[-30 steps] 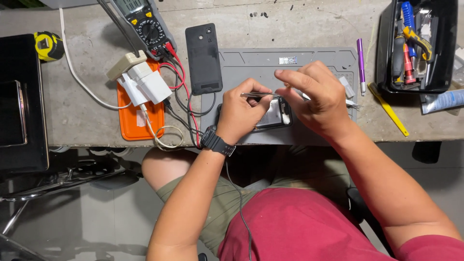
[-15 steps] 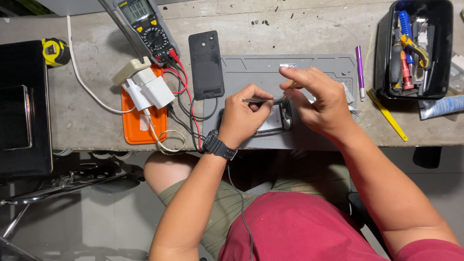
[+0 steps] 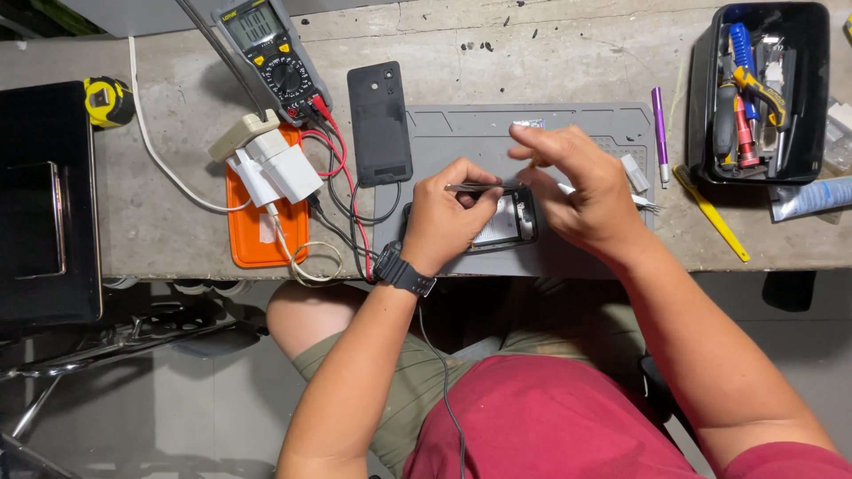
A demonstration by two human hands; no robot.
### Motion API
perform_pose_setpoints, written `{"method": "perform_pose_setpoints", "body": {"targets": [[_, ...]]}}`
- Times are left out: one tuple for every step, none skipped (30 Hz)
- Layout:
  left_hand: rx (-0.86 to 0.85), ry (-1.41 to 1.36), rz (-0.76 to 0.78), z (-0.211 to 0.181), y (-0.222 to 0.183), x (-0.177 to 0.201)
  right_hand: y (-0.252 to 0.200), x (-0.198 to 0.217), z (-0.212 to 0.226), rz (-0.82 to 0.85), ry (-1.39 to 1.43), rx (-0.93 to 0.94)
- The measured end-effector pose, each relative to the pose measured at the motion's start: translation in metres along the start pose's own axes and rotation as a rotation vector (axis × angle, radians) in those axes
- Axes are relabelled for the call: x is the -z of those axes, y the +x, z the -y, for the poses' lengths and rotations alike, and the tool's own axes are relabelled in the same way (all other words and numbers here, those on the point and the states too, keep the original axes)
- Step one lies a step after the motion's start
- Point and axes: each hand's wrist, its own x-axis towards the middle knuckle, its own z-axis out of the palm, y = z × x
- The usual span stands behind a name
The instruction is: Disassembling and repairing the internal components of a smartphone using precision tools like tweezers and a screwdriver.
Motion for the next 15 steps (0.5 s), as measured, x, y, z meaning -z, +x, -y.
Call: {"method": "perform_pose_setpoints", "body": {"targets": [[0.000,0.001,0.000,0.000,0.000,0.000,-0.001,0.000,0.000,0.000,0.001,0.000],[0.004,-0.003,0.002,-0.001,0.000,0.000,-0.003,0.001,-0.001,0.002,-0.002,-0.007],[0.007,-0.007,0.004,-0.001,0.000,0.000,-0.004,0.001,-0.001,0.005,-0.005,-0.013],[0.006,-0.007,0.005,0.000,0.000,0.000,-0.008,0.000,-0.006,0.003,-0.005,-0.013],[0.019,-0.012,0.012,0.001,0.000,0.000,-0.011,-0.002,-0.011,-0.022,-0.056,0.023],[0.033,-0.016,0.018,0.002,0.000,0.001,-0.015,-0.004,-0.016,-0.046,-0.105,0.059],[0.033,-0.015,0.017,0.002,0.001,0.001,-0.011,-0.005,-0.010,-0.046,-0.103,0.059],[0.030,-0.026,0.019,0.002,0.001,0.001,-0.007,-0.005,-0.005,-0.028,-0.064,0.037],[0.027,-0.036,0.020,0.001,0.001,0.000,-0.003,-0.005,0.001,-0.011,-0.024,0.016],[0.028,-0.036,0.021,0.001,0.001,0.001,-0.003,-0.006,0.002,-0.011,-0.024,0.014],[0.027,-0.015,0.020,0.001,0.000,0.001,-0.003,-0.006,0.003,-0.020,-0.022,0.010],[0.023,0.006,0.019,0.001,0.001,0.001,-0.003,-0.005,0.003,-0.030,-0.023,0.008],[0.022,0.005,0.021,0.004,0.001,0.001,-0.007,-0.009,-0.002,-0.031,-0.025,0.008],[0.019,0.009,0.020,0.007,0.001,0.001,-0.010,-0.014,-0.007,-0.053,-0.042,0.034],[0.017,0.013,0.018,0.011,0.001,0.001,-0.013,-0.019,-0.011,-0.074,-0.059,0.061]]}}
